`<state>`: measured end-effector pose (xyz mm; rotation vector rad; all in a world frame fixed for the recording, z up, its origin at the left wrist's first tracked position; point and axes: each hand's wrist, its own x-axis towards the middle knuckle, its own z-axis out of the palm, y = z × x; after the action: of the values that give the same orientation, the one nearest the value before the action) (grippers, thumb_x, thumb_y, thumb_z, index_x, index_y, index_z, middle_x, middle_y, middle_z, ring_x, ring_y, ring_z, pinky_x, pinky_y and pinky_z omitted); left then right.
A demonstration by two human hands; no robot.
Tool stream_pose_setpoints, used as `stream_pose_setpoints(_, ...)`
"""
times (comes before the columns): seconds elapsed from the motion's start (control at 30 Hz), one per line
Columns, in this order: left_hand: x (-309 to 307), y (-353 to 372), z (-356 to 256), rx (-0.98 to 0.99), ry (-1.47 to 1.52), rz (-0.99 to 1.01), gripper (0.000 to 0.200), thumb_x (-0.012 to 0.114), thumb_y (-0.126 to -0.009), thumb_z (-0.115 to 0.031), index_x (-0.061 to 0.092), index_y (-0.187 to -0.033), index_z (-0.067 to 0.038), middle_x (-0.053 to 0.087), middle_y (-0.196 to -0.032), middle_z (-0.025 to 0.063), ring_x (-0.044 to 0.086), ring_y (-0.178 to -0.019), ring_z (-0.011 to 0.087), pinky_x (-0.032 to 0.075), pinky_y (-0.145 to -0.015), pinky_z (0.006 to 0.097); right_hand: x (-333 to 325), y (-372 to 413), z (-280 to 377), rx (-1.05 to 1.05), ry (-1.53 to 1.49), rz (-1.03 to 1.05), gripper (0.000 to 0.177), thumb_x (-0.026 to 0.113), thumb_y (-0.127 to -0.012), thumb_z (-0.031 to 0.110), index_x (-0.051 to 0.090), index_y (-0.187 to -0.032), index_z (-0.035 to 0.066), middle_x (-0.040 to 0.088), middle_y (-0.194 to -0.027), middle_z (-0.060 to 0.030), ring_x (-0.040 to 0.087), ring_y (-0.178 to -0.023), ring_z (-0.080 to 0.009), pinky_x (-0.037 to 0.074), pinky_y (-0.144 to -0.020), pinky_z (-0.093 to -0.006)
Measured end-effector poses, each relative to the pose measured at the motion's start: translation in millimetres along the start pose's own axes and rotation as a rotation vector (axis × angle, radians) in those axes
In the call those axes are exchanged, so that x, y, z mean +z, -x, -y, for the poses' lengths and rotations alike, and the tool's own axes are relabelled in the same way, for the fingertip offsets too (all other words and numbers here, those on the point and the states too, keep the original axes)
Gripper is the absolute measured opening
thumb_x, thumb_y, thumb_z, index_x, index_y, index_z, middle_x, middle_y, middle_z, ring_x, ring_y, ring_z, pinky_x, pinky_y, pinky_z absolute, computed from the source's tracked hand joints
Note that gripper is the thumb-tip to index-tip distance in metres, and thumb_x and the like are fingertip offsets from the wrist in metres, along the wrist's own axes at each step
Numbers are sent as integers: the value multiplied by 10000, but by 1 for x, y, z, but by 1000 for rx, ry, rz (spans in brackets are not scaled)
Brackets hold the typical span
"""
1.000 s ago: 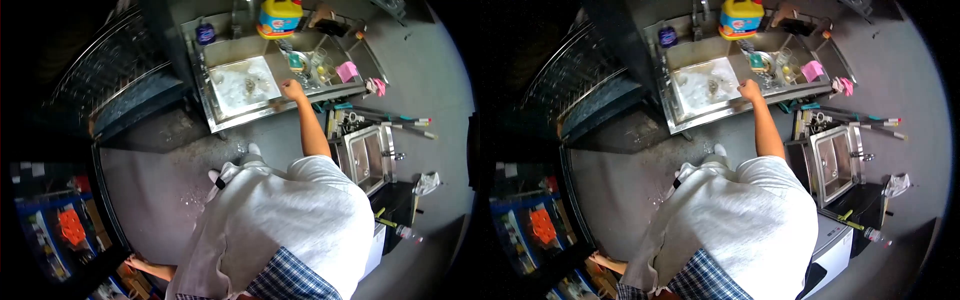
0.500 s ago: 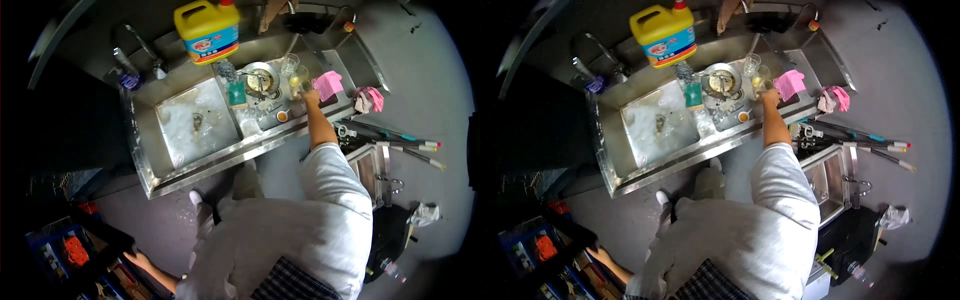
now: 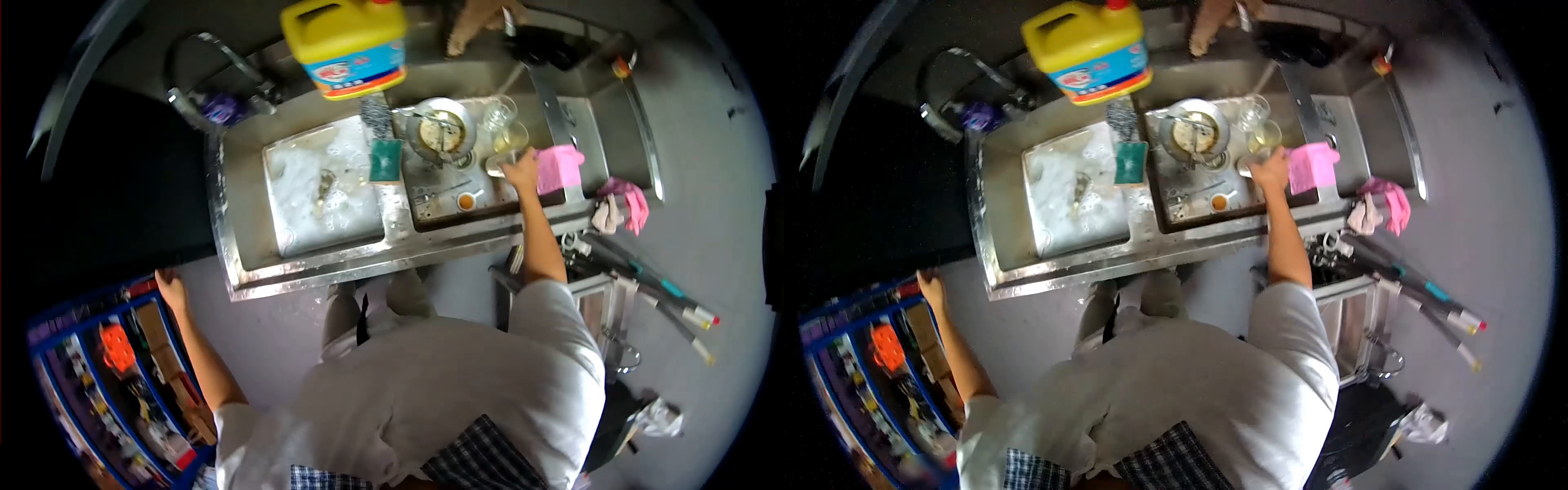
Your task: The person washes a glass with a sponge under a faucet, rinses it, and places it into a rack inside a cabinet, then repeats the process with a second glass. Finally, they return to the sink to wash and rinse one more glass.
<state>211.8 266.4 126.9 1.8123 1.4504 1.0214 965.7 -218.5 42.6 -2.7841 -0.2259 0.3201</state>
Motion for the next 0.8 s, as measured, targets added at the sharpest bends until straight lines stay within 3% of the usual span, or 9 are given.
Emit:
stream_pose_setpoints(0.07,-10,-3,4,16,-225,22,476,540,-800,46,457,-1268,20,602,-1096,97,577,-946,184,456,-861,290,33,-36,-44,-313,-444,-28,842,821,-597,368,393,-1238,31,554,-1145,-194,614,-908,-342,511,-750,-402)
stream_pose_setpoints(0.13,2,31,-85,296,-782,-106,529,588,-740,32,478,-1256,3,591,-1137,151,575,-1036,244,464,-880,342,-73,47,43,-15,-731,288,722,794,-662,352,433,-1217,64,574,-1104,-138,625,-917,-258,506,-614,-323)
stream_pose_setpoints(0.2,41,77,-190,186,-631,-105,494,602,-710,30,530,-1197,-14,597,-1074,142,579,-1027,246,458,-886,350,-97,80,87,-32,-1057,577,582,750,-739,323,461,-1194,105,576,-1090,-90,630,-925,-207,471,-528,-260)
stream_pose_setpoints(0.3,104,98,-245,109,2,391,475,629,-735,-21,541,-1201,-52,601,-1106,92,577,-1050,198,455,-913,331,-56,104,161,-111,-1301,1156,410,647,-845,269,499,-1201,129,621,-1143,-122,641,-924,-250,495,-609,-318)
stream_pose_setpoints(0.4,149,75,-275,457,-225,533,588,712,-782,-210,481,-1297,-47,583,-1163,125,568,-1045,213,465,-892,350,41,135,243,-44,-1360,1730,395,566,-881,386,544,-1205,162,644,-1102,-154,632,-902,-309,492,-643,-348)
stream_pose_setpoints(0.47,167,40,-267,385,-281,751,688,656,-824,-440,434,-1349,-54,567,-1189,164,549,-1083,247,511,-811,368,84,178,295,-54,-1262,1698,418,533,-884,445,549,-1196,168,645,-1088,-143,638,-864,-281,467,-600,-328)
stream_pose_setpoints(0.63,229,-30,-206,-831,-73,1633,661,480,-853,-656,586,-1178,-90,642,-1080,120,666,-753,246,561,-660,367,172,207,369,-9,-972,1867,552,446,-857,634,592,-1127,176,657,-961,-61,616,-783,-233,474,-630,-334)
stream_pose_setpoints(0.73,263,-31,-107,-1002,587,1573,457,584,-880,-463,585,-1156,-99,647,-1003,81,634,-824,220,521,-702,349,186,196,410,-65,-675,1822,627,423,-835,703,616,-1087,163,652,-870,-37,601,-744,-199,473,-623,-331)
stream_pose_setpoints(0.8,260,-14,-101,-995,829,1277,485,602,-872,-440,536,-1192,-82,634,-1010,120,619,-888,264,508,-738,375,172,183,437,-290,-466,1270,704,436,-829,719,639,-1048,81,679,-859,-50,623,-695,-179,508,-597,-387)
